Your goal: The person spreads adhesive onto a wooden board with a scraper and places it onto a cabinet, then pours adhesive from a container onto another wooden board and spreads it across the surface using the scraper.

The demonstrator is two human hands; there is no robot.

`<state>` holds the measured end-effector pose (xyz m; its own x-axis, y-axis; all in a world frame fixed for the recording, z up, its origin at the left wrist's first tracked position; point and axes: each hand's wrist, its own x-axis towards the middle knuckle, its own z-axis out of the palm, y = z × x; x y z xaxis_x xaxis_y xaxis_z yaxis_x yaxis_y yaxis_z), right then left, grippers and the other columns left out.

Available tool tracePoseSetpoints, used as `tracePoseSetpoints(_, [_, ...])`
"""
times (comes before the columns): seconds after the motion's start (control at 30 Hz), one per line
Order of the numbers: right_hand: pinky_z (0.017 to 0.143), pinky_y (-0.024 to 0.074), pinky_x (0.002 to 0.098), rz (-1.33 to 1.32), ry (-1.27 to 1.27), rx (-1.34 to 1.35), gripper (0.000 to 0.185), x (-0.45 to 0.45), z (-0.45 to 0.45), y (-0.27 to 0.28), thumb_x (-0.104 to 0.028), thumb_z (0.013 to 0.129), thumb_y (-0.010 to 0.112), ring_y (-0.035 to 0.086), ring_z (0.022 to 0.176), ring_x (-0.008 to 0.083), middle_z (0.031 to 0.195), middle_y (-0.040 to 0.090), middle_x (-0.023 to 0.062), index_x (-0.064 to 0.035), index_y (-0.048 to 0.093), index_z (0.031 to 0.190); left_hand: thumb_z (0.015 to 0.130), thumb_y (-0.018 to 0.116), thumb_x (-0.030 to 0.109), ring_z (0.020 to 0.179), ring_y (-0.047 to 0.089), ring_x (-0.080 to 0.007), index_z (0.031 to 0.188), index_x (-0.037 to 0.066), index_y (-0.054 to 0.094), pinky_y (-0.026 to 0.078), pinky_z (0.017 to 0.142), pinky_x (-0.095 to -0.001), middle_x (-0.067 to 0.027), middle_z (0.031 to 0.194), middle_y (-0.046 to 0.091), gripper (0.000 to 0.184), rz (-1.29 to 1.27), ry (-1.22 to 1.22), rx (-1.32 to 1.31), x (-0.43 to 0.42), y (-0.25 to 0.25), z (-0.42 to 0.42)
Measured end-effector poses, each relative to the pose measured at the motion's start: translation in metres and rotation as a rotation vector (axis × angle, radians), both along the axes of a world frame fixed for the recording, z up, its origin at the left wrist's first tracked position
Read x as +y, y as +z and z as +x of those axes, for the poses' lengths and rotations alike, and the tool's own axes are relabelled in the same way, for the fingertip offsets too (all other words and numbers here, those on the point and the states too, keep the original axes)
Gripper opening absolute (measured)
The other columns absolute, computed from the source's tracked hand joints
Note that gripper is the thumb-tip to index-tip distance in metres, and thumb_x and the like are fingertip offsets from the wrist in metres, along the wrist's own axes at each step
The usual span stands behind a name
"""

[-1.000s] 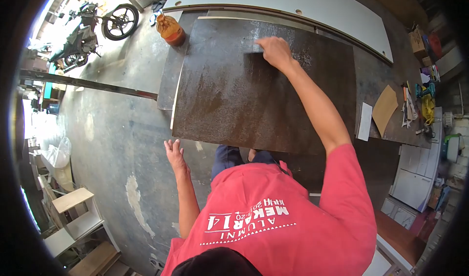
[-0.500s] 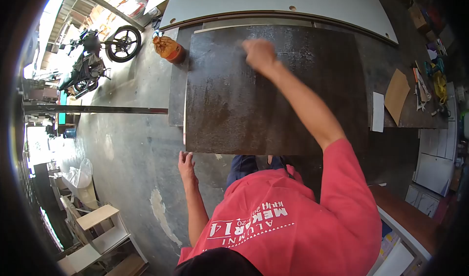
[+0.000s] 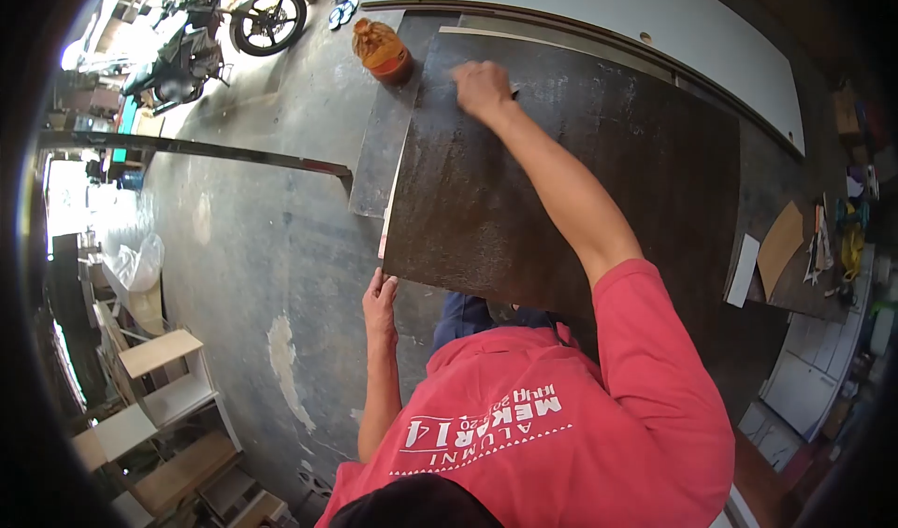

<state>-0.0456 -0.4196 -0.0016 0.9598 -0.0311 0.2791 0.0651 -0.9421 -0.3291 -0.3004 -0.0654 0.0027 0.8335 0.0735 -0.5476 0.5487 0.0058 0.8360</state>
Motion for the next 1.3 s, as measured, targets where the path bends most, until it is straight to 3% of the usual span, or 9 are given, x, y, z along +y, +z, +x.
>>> tracePoseSetpoints(0.2, [0.082,0.0567,0.0472,0.021,0.351,0.262,0.024,0.051,-0.039,0.041,-0.011,0.085,0.053,0.070,0.095,0.0362,0.098,0.074,0.0123,-0.0168,0.074,0.098,0.095,0.065,0.010,0.134,0.052,-0.0236,0.151,-0.014,0.029,0.037,0.114,-0.0330,-0.0209,0.144,0.054,0.071,-0.028,0.055,-0.018,-0.001,0.000,-0.002])
tracePoseSetpoints(0.27, [0.081,0.0562,0.0481,-0.007,0.095,0.006,0.020,0.030,-0.005,0.038,-0.011,0.085,0.054,0.070,0.095,0.0372,0.095,0.074,0.0129,-0.0132,0.071,0.092,0.095,0.065,0.009,0.137,0.049,-0.0256,0.152,-0.014,0.030,0.036,0.114,-0.0345,-0.0228,0.147,0.051,0.071,-0.034,0.071,-0.009,0.000,-0.001,-0.003])
tracePoseSetpoints(0.33, [0.081,0.0564,0.0483,-0.052,-0.036,-0.057,0.030,0.003,0.047,0.028,-0.011,0.087,0.055,0.070,0.095,0.0369,0.103,0.074,0.0121,-0.0167,0.075,0.109,0.094,0.065,0.009,0.140,0.047,-0.0276,0.152,-0.013,0.030,0.036,0.115,-0.0360,-0.0248,0.150,0.048,0.071,-0.036,0.086,0.000,-0.001,0.000,-0.005])
tracePoseSetpoints(0.5, [0.081,0.0554,0.0468,-0.238,0.001,0.091,0.027,-0.013,0.100,0.013,-0.019,0.095,0.059,0.070,0.094,0.0352,0.103,0.074,0.0108,-0.0228,0.074,0.117,0.095,0.062,0.010,0.140,0.046,-0.0262,0.153,-0.013,0.028,0.034,0.116,-0.0349,-0.0227,0.151,0.047,0.071,-0.026,0.063,-0.021,-0.003,0.003,-0.007])
tracePoseSetpoints(0.7, [0.079,0.0542,0.0466,-0.091,0.313,0.121,0.024,0.046,-0.008,0.037,-0.010,0.090,0.058,0.069,0.093,0.0346,0.101,0.073,0.0099,-0.0167,0.076,0.105,0.094,0.065,0.010,0.139,0.048,-0.0285,0.152,-0.011,0.031,0.042,0.110,-0.0356,-0.0288,0.151,0.044,0.071,-0.063,0.055,-0.118,0.003,-0.021,-0.016])
tracePoseSetpoints(0.8, [0.079,0.0541,0.0456,-0.048,0.428,0.258,0.027,0.078,-0.056,0.044,-0.008,0.088,0.059,0.069,0.092,0.0337,0.100,0.072,0.0094,-0.0173,0.075,0.107,0.095,0.064,0.010,0.140,0.046,-0.0278,0.152,-0.011,0.033,0.040,0.112,-0.0355,-0.0271,0.151,0.045,0.068,0.039,0.061,-0.121,0.007,-0.022,-0.015])
tracePoseSetpoints(0.87, [0.080,0.0551,0.0435,-0.105,0.463,0.263,0.031,0.104,-0.091,0.049,-0.005,0.084,0.059,0.069,0.091,0.0322,0.099,0.072,0.0081,-0.0164,0.075,0.108,0.097,0.061,0.015,0.140,0.046,-0.0268,0.153,-0.006,0.035,0.034,0.116,-0.0357,-0.0190,0.150,0.050,0.066,-0.125,0.152,-0.129,0.012,-0.031,-0.018])
tracePoseSetpoints(1.07, [0.081,0.0540,0.0419,-0.107,0.774,0.136,0.032,0.165,-0.159,0.043,-0.007,0.078,0.062,0.069,0.094,0.0275,0.098,0.073,0.0047,-0.0166,0.075,0.105,0.097,0.060,0.022,0.138,0.047,-0.0260,0.153,-0.002,0.034,0.034,0.114,-0.0401,-0.0163,0.145,0.055,0.066,-0.201,0.468,-0.070,0.028,-0.028,-0.052])
tracePoseSetpoints(1.3, [0.094,0.0484,0.0362,-0.215,1.097,0.292,0.036,0.135,-0.201,0.047,-0.008,0.079,0.064,0.066,0.102,0.0224,0.115,0.074,-0.0001,-0.0175,0.076,0.112,0.099,0.055,0.034,0.145,0.040,-0.0306,0.155,0.000,0.031,0.026,0.118,-0.0499,-0.0176,0.151,0.050,0.071,-0.362,0.363,-0.040,0.004,-0.029,-0.093])
